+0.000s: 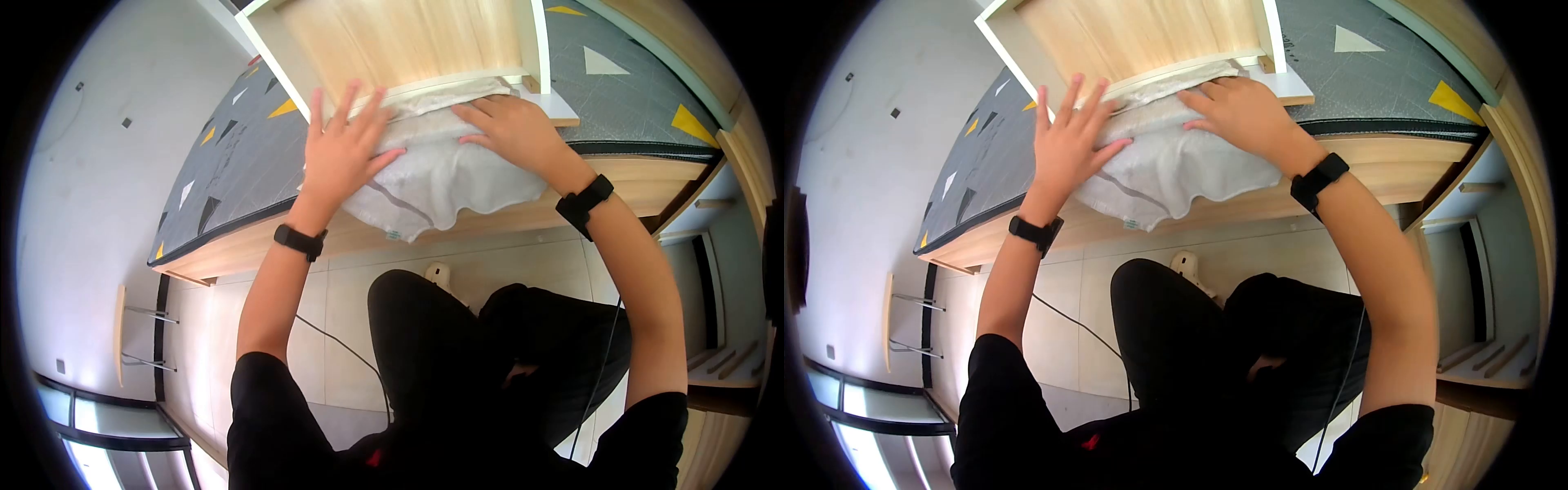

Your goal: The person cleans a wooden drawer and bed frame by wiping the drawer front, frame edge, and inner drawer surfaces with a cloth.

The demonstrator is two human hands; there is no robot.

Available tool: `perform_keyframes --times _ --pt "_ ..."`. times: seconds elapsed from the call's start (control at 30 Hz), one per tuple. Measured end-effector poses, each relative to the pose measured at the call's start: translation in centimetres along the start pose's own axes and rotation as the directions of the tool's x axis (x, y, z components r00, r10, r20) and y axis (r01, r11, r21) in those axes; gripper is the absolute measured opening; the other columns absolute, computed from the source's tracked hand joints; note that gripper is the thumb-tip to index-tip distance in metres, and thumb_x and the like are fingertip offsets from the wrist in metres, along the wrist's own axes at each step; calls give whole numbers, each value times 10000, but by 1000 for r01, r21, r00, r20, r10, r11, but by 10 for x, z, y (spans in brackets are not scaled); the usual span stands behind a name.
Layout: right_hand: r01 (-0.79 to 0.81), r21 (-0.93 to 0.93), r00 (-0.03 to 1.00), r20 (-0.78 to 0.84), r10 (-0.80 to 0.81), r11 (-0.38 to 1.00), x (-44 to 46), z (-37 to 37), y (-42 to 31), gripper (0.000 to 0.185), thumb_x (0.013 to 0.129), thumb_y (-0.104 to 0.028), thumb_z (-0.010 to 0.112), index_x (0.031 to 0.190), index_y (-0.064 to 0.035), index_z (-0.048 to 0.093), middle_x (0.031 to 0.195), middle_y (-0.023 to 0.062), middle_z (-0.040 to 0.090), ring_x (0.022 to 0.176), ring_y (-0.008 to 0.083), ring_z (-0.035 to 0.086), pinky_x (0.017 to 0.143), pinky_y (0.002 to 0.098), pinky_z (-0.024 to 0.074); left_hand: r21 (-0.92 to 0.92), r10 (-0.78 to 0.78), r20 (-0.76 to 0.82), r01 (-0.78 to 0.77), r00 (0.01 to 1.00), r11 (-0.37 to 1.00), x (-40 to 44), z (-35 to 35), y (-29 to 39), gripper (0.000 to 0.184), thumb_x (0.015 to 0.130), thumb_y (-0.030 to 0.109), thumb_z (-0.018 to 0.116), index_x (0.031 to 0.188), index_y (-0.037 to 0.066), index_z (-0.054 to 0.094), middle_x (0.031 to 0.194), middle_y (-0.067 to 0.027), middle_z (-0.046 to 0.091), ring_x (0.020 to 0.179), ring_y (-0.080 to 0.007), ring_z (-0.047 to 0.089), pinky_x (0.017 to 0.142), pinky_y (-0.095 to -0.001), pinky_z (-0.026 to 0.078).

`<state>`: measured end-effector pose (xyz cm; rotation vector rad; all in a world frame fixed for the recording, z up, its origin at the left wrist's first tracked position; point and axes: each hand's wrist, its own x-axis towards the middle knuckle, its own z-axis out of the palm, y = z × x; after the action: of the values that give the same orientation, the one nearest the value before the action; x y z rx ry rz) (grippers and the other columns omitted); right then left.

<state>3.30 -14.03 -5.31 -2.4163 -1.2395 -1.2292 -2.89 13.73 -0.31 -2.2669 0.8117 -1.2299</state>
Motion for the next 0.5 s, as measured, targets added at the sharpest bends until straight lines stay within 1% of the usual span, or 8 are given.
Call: perform_keyframes --times 0.03,0.07,0.13,0.17,0.23,0.33,0.47,0.5 --pt "15 -12 1000 -28 -15 1000 -1 1 0 426 844 -423 644 1147 -123 631 951 51 666 901 234 650 753 348 527 -4 121 -16 -121 993 993 2 -3 5 454 811 429 706 1133 110 668 1315 -74 590 1280 -253 503 1087 -487 344" --pt "28 -22 998 -54 -29 999 -2 2 -1 414 840 -404 650 1149 -129 625 936 40 659 882 220 649 745 337 526 -5 117 -13 -117 993 993 1 -1 11 454 811 429 706 1133 110 668 1315 -74 590 1280 -253 503 1087 -487 344" --pt "36 -21 995 -97 -38 999 -3 3 -2 402 835 -395 655 1133 -127 622 931 35 657 875 218 648 739 333 524 -458 -34 227 138 973 878 -4 7 22 379 845 279 682 1158 68 646 1262 -122 615 1161 -293 588 976 -410 464" --pt "42 -23 989 -144 -45 999 -4 4 -3 389 830 -386 659 1117 -126 619 925 30 656 868 216 647 734 329 523 -459 -31 229 136 973 878 -6 14 24 379 845 279 682 1158 68 646 1262 -122 615 1161 -293 588 976 -410 464" --pt "45 -23 985 -167 -48 999 -6 8 -3 366 831 -379 658 1087 -122 613 913 30 652 857 217 645 726 331 522 -510 -115 15 107 993 854 1 25 25 398 846 251 661 1183 42 628 1219 -154 632 1051 -321 638 868 -368 525" --pt "42 -26 989 -144 -45 999 -6 7 -4 369 818 -355 675 1082 -106 613 954 38 659 866 216 647 732 328 525 -472 -160 130 202 979 858 8 27 30 441 830 283 682 1189 33 622 1186 -151 652 1014 -319 656 852 -382 531" --pt "43 -48 992 -113 -48 998 -6 7 -7 374 806 -328 690 1086 -90 618 1009 50 669 883 216 650 738 324 530 -487 -150 151 206 977 849 9 39 19 473 820 357 686 1154 27 620 1128 -161 668 964 -314 670 795 -399 550" --pt "46 -50 992 -114 -51 998 -6 8 -8 374 806 -328 690 1086 -90 618 1009 50 669 883 216 650 738 324 530 -469 -110 98 144 989 871 9 39 19 465 820 369 687 1139 37 622 1084 -145 683 918 -305 679 756 -390 554"
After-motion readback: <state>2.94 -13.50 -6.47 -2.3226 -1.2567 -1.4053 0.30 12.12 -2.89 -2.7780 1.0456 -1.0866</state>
